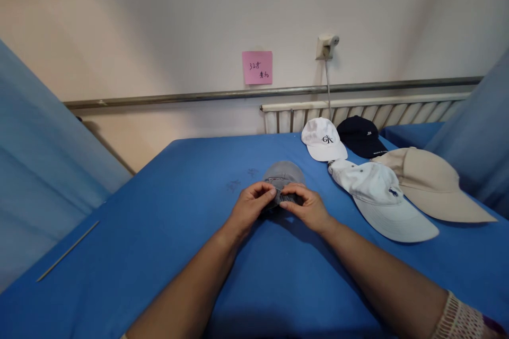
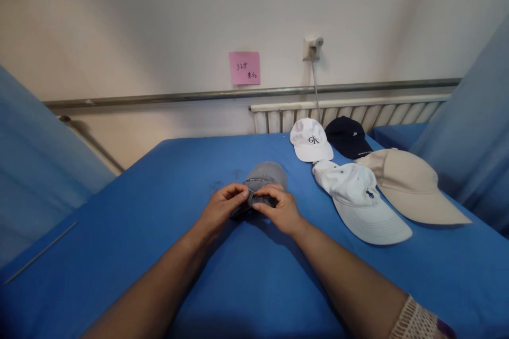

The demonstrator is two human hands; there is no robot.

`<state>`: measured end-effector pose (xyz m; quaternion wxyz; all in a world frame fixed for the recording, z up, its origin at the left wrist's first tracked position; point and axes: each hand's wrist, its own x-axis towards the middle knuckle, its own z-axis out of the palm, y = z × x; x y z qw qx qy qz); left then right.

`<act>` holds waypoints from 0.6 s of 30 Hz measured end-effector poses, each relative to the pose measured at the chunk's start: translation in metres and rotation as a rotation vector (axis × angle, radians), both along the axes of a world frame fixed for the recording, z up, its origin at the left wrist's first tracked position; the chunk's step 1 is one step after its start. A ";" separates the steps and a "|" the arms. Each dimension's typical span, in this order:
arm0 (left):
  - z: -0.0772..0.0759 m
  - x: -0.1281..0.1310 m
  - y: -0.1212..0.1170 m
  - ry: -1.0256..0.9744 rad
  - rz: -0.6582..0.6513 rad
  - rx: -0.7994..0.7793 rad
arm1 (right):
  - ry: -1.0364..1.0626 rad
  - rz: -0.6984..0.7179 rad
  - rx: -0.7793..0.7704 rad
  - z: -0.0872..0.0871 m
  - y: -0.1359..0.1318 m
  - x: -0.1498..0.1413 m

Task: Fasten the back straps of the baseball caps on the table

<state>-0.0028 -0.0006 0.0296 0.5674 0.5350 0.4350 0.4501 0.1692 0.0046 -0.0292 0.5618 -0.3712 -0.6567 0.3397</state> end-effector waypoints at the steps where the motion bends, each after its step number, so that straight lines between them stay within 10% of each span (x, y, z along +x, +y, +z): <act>1: 0.000 0.000 0.000 0.013 0.002 0.004 | -0.002 -0.005 0.002 0.000 0.000 0.000; 18: -0.003 -0.001 0.002 0.191 -0.001 0.096 | -0.066 -0.013 0.091 -0.001 -0.001 -0.001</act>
